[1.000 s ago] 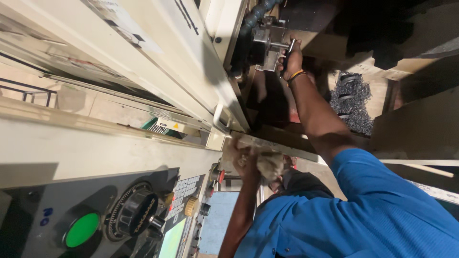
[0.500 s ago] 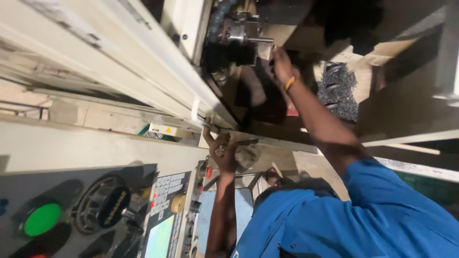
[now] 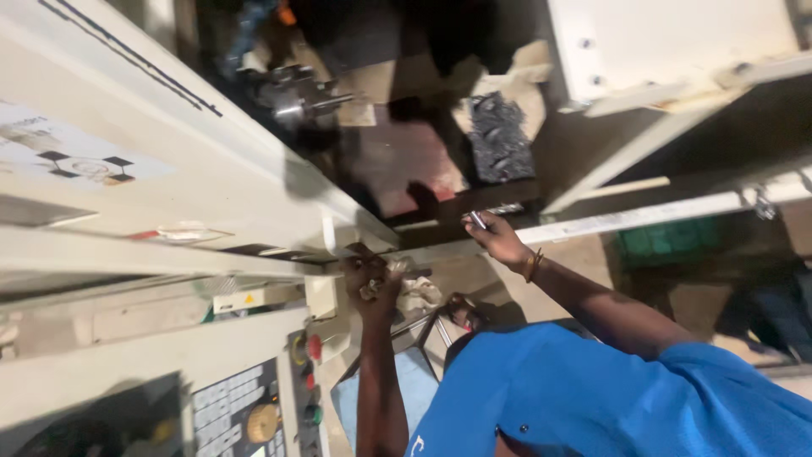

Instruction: The person opens a large industrial machine door, retrieves a metal rod from inside, places it on a nearby table, and then wipes the door handle and surrounding area with a cloth. The person then closes the door.

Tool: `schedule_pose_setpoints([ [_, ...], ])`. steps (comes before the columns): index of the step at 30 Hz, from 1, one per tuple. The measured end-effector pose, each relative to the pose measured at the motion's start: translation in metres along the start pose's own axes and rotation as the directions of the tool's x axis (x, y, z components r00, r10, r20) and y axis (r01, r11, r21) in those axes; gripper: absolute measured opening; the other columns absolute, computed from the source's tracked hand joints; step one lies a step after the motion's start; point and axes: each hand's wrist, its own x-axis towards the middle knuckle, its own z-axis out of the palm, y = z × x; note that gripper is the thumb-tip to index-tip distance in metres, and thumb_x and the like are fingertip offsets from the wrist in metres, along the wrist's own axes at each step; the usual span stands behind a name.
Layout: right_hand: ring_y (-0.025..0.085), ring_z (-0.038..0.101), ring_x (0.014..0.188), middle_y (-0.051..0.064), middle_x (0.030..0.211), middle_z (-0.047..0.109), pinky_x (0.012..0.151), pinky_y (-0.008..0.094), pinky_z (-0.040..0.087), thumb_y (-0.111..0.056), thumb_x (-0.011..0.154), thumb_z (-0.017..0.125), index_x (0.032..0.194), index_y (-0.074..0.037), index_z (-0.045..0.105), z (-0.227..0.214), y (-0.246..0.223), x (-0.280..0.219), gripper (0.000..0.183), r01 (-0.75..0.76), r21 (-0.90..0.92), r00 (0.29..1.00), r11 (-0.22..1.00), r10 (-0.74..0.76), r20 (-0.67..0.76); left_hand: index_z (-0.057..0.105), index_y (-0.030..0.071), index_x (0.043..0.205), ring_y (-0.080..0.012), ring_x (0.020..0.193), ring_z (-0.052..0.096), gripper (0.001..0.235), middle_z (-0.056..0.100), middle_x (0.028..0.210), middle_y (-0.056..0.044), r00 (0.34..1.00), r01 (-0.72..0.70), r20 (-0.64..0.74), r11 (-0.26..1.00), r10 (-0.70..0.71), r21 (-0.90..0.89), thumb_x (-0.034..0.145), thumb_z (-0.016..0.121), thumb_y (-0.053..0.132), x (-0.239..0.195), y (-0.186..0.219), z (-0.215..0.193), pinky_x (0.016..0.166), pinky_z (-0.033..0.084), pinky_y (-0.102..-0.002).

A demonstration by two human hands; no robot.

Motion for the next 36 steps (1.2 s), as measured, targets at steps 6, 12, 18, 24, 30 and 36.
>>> schedule_pose_setpoints([
  [6,0.005,0.051,0.071,-0.005,0.082,0.059,0.062,0.025,0.044,-0.019,0.097,0.063,0.109,-0.004,0.067,-0.051,0.001,-0.058,0.019,0.086,-0.059,0.985,0.994,-0.094,-0.142,0.059,0.008,0.074,-0.0201,0.099,0.052,0.023,0.048,0.116,-0.008,0.967,0.014,0.256,0.999,-0.004,-0.035,0.075,0.082,0.003,-0.013,0.008,0.067,0.092,0.044,-0.032],
  [12,0.006,0.045,0.063,-0.004,0.069,0.051,0.056,0.026,0.039,-0.022,0.101,0.063,0.088,-0.005,0.063,-0.101,-0.002,-0.102,0.022,0.051,-0.042,0.943,0.998,-0.063,-0.326,0.061,0.008,0.075,-0.0204,0.095,0.054,0.021,0.051,0.106,-0.008,0.917,-0.013,0.394,0.993,0.058,-0.115,0.070,0.081,0.003,-0.019,0.012,0.157,0.088,0.046,-0.034],
  [18,0.005,0.041,0.062,-0.005,0.068,0.046,0.055,0.024,0.036,-0.025,0.106,0.059,0.083,-0.008,0.054,-0.163,0.000,-0.130,0.029,0.128,-0.025,0.905,0.992,-0.127,-0.407,0.062,0.006,0.077,-0.0266,0.099,0.055,0.020,0.052,0.103,-0.011,0.858,-0.115,0.502,0.993,0.112,-0.026,0.073,0.082,0.004,-0.024,0.024,0.228,0.089,0.046,-0.036],
  [24,0.006,0.046,0.063,-0.005,0.071,0.049,0.057,0.026,0.041,-0.032,0.107,0.052,0.093,-0.006,0.057,-0.225,-0.006,-0.162,0.030,0.115,-0.021,0.876,0.993,-0.112,-0.470,0.064,0.007,0.073,-0.0259,0.097,0.056,0.020,0.054,0.098,-0.010,0.889,-0.100,0.455,0.993,0.062,0.061,0.070,0.083,0.005,-0.042,0.013,0.267,0.086,0.046,-0.040],
  [30,0.010,0.053,0.065,0.001,0.072,0.058,0.061,0.028,0.048,-0.033,0.107,0.048,0.125,-0.004,0.062,-0.282,0.020,-0.225,0.037,-0.010,-0.003,0.776,1.000,0.006,-0.631,0.060,0.010,0.072,-0.0357,0.118,0.049,0.019,0.055,0.121,-0.017,0.942,-0.309,0.185,0.940,0.281,0.145,0.077,0.078,0.006,-0.095,-0.011,0.296,0.100,0.038,-0.053],
  [36,0.012,0.062,0.078,0.004,0.088,0.067,0.071,0.030,0.053,-0.023,0.102,0.056,0.132,-0.003,0.060,-0.368,0.065,-0.334,0.036,-0.071,-0.061,0.588,0.996,-0.008,-0.809,0.053,0.009,0.071,-0.0271,0.105,0.054,0.019,0.051,0.118,-0.012,0.970,-0.178,0.211,0.941,0.119,0.288,0.081,0.069,0.007,-0.152,-0.029,0.313,0.077,0.041,-0.039],
])
